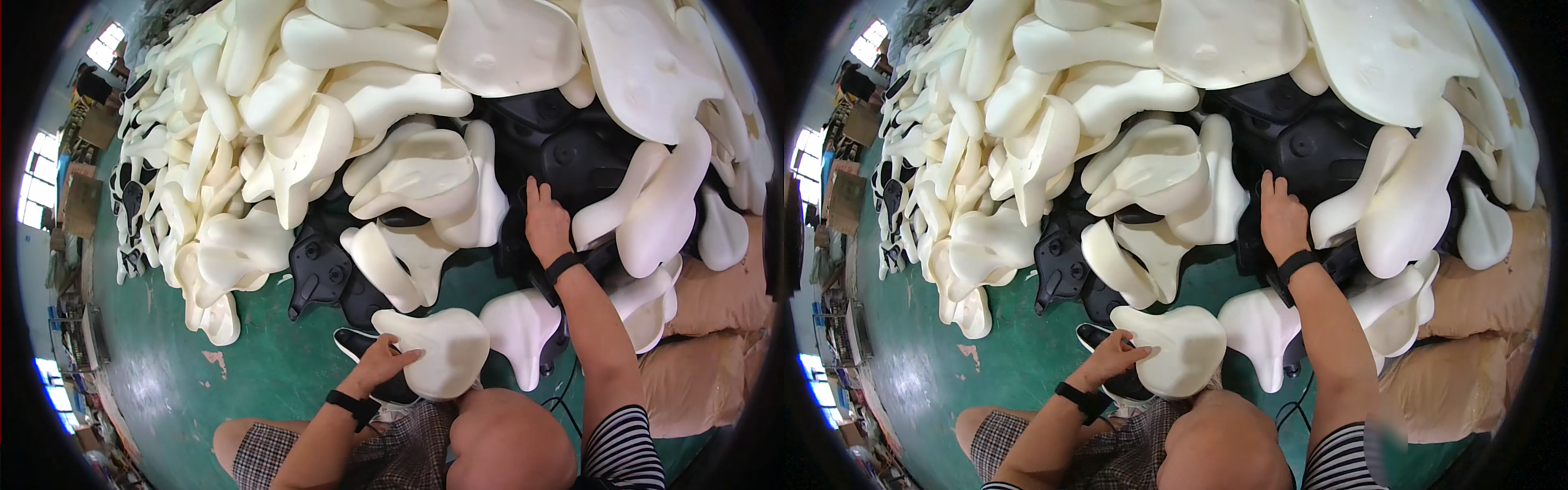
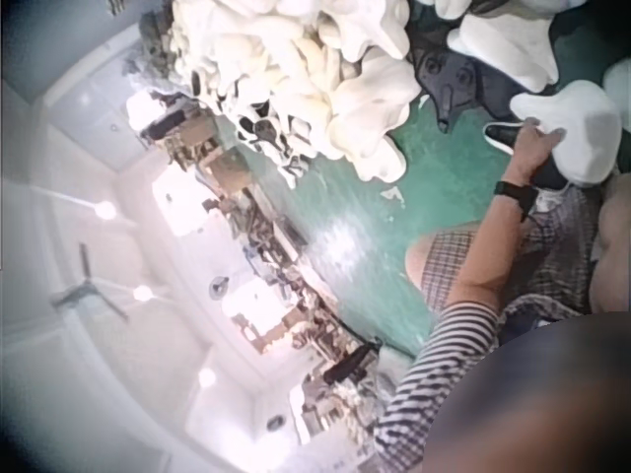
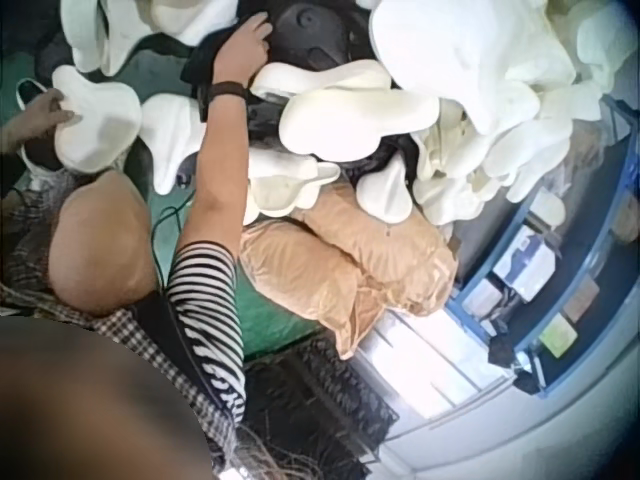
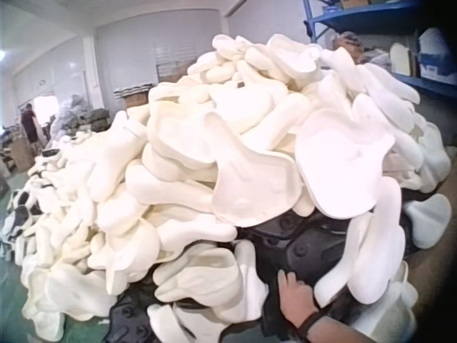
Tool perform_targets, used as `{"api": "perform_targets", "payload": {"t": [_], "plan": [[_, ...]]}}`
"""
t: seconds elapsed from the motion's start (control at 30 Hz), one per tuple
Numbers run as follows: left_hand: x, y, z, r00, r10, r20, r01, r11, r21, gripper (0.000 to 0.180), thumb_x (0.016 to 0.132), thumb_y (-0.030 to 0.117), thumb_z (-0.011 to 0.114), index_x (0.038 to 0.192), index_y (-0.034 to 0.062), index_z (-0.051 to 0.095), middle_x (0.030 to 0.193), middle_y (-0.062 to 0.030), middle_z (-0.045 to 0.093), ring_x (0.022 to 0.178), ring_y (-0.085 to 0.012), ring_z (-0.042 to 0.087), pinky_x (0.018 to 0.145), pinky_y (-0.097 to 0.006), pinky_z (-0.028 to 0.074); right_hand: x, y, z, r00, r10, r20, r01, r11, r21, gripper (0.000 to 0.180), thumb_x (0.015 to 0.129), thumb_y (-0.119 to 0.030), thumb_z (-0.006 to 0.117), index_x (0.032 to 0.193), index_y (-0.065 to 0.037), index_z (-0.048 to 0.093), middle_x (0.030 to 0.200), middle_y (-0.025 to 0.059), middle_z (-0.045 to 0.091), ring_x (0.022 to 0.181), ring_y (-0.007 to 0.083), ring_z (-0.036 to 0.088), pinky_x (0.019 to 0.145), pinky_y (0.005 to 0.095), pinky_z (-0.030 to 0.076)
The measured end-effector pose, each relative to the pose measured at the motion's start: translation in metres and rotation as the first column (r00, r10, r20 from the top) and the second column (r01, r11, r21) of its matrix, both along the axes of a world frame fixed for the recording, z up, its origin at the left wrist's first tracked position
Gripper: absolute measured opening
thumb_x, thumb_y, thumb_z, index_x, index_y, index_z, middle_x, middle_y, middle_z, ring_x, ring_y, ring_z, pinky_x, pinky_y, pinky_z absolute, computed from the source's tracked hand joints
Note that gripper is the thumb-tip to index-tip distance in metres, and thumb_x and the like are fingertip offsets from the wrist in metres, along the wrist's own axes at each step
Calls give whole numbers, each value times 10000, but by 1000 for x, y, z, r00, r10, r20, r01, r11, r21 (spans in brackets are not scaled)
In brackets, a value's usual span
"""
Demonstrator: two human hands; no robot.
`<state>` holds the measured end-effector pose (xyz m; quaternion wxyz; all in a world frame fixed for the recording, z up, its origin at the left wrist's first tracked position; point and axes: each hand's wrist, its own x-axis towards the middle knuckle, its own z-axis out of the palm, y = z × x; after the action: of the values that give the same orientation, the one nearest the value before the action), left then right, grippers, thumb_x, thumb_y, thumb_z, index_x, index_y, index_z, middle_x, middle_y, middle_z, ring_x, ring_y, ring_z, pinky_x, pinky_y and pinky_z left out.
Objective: Sorting and inspecting foam bicycle saddle components in a manufacturing facility.
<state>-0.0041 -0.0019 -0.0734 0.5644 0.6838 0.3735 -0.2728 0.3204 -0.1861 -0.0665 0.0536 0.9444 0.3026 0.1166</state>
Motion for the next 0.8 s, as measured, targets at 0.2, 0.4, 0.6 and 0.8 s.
{"api": "perform_targets", "payload": {"t": [0.2,0.4,0.6,0.8], "plan": [[2,-23,-25,985,159,-62,-139,959,246,610,701,367,775,1013,-46,451,846,-198,637,823,-304,658,735,-378,519,-12,18,-19,995,64,79,-59,996,-64,102,801,-78,566,895,-41,550,872,121,583,684,230,658,561,312,547],[-18,-28,2,968,103,228,-174,933,315,429,687,15,671,1033,52,421,797,-70,546,710,-159,548,625,-295,457,-87,9,15,946,232,-228,-220,972,77,133,754,-49,577,864,-52,502,728,104,613,656,245,658,547,324,537],[12,4,79,723,329,608,-428,904,20,508,751,-110,530,1206,45,366,878,-49,580,794,-144,580,722,-263,488,-101,15,82,870,392,-298,-260,880,399,231,710,-64,646,860,-48,471,714,110,558,645,281,601,536,383,486],[15,31,39,837,-85,541,-246,825,509,469,739,7,671,1187,32,537,949,-93,595,757,-197,571,680,-316,497,-63,9,59,927,365,-81,-249,764,596,320,598,-134,755,823,-41,548,950,99,531,918,305,504,801,406,437]]}}
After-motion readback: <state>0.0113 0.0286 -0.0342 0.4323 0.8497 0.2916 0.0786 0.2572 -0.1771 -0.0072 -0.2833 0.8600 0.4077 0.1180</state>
